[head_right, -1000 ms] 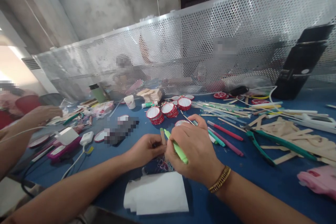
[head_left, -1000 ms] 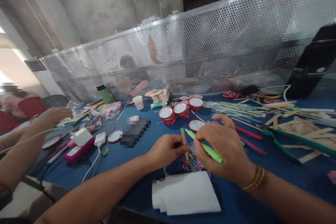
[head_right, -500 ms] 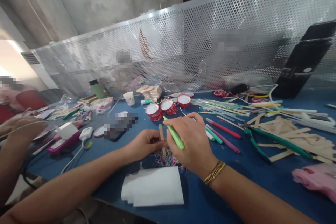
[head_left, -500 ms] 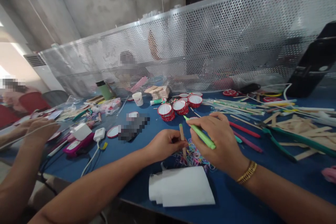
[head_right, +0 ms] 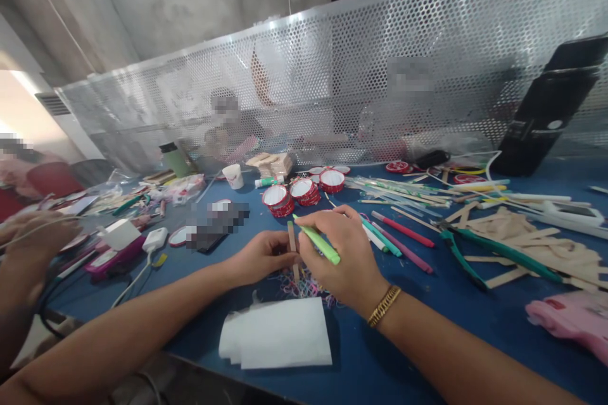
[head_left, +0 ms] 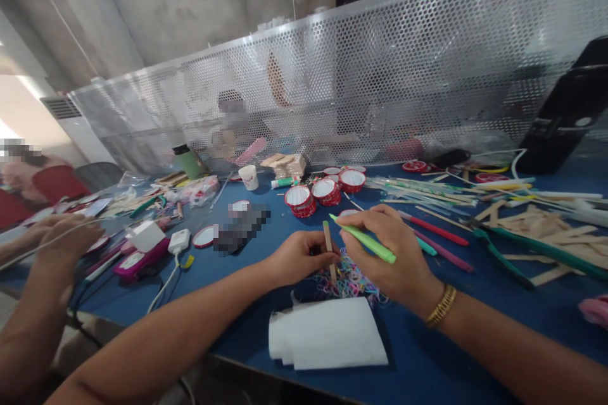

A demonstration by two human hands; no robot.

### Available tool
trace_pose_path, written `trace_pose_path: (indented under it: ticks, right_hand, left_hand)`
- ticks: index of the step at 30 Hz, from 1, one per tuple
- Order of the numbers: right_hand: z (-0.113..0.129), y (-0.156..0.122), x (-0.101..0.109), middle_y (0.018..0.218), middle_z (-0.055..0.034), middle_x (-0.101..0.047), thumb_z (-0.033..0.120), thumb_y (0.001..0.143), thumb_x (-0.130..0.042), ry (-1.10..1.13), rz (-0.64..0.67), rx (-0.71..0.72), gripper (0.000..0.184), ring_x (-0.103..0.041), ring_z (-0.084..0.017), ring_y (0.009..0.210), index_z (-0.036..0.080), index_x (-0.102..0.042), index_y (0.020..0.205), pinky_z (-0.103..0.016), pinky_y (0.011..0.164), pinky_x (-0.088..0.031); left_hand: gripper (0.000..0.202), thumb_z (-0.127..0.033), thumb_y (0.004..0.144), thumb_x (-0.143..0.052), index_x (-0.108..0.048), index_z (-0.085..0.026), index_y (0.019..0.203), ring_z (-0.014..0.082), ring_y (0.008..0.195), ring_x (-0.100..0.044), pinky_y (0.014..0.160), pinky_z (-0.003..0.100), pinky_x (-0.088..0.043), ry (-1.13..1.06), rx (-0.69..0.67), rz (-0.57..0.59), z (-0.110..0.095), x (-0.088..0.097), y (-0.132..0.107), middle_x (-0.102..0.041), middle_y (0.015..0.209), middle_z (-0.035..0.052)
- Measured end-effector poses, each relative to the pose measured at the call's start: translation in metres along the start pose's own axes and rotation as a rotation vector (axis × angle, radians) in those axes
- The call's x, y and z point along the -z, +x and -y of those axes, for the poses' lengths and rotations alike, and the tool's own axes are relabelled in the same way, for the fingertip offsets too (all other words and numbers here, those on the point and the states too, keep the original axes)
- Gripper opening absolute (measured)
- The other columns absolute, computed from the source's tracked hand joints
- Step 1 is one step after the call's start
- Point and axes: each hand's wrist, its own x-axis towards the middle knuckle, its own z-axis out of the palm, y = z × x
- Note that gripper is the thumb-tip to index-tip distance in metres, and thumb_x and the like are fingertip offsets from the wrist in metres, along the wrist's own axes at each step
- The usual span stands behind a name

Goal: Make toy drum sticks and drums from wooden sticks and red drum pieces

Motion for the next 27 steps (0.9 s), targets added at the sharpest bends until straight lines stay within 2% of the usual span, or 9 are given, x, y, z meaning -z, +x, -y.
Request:
trace_pose_path:
  ticks: [3, 6, 9, 13, 27]
  right_hand:
    - [-0.0019, -0.0016, -0.0009, 0.073, 0.0013, -0.067, 0.019, 0.083, -0.059, 0.002, -0.015, -0.068, 0.003, -0.059, -0.017, 0.071, 0.022, -0.060, 0.083, -0.038, 0.079, -0.043]
    - [-0.0007, -0.0021, 0.0004, 0.067, 0.0020, -0.060, 0.019, 0.085, -0.056, -0.011, -0.061, -0.060, 0.009, -0.055, -0.016, 0.067, 0.022, -0.055, 0.076, -0.036, 0.074, -0.041]
    - [0.0009, -0.0011, 0.0014, 0.065, 0.0035, -0.057, 0.016, 0.083, -0.054, -0.014, -0.049, -0.019, 0.012, -0.053, -0.015, 0.064, 0.022, -0.052, 0.073, -0.037, 0.074, -0.040]
    - [0.0019, -0.0009, 0.0005, 0.066, 0.0027, -0.058, 0.015, 0.080, -0.055, -0.006, -0.019, -0.011, 0.012, -0.054, -0.016, 0.066, 0.022, -0.050, 0.073, -0.036, 0.072, -0.041]
    - [0.0022, -0.0010, -0.0004, 0.068, 0.0011, -0.061, 0.018, 0.083, -0.053, -0.006, 0.029, -0.008, 0.012, -0.056, -0.017, 0.068, 0.023, -0.053, 0.073, -0.037, 0.072, -0.043]
  left_hand:
    - [0.031, -0.044, 0.085, -0.064, -0.062, -0.013, 0.083, 0.0099, 0.058, -0.047, 0.056, 0.021, -0.037, 0.009, 0.016, 0.021, 0.0018, 0.0008, -0.0003, -0.056, 0.066, -0.0024]
    - [0.030, -0.043, 0.086, -0.063, -0.063, -0.013, 0.084, 0.0099, 0.058, -0.048, 0.055, 0.021, -0.037, 0.017, 0.031, 0.036, 0.0030, 0.0008, -0.0007, -0.058, 0.066, -0.0014]
    - [0.030, -0.042, 0.087, -0.062, -0.063, -0.013, 0.083, 0.0107, 0.059, -0.050, 0.056, 0.021, -0.038, 0.028, 0.048, 0.038, 0.0023, 0.0007, -0.0013, -0.059, 0.066, -0.0004]
    - [0.028, -0.040, 0.087, -0.061, -0.062, -0.013, 0.082, 0.0105, 0.059, -0.050, 0.055, 0.021, -0.039, 0.048, 0.028, 0.039, 0.0004, 0.0007, -0.0019, -0.060, 0.067, 0.0003]
    - [0.027, -0.040, 0.089, -0.059, -0.062, -0.014, 0.082, 0.0113, 0.060, -0.052, 0.057, 0.022, -0.040, 0.104, -0.006, 0.032, 0.0012, 0.0010, -0.0028, -0.060, 0.068, -0.0002]
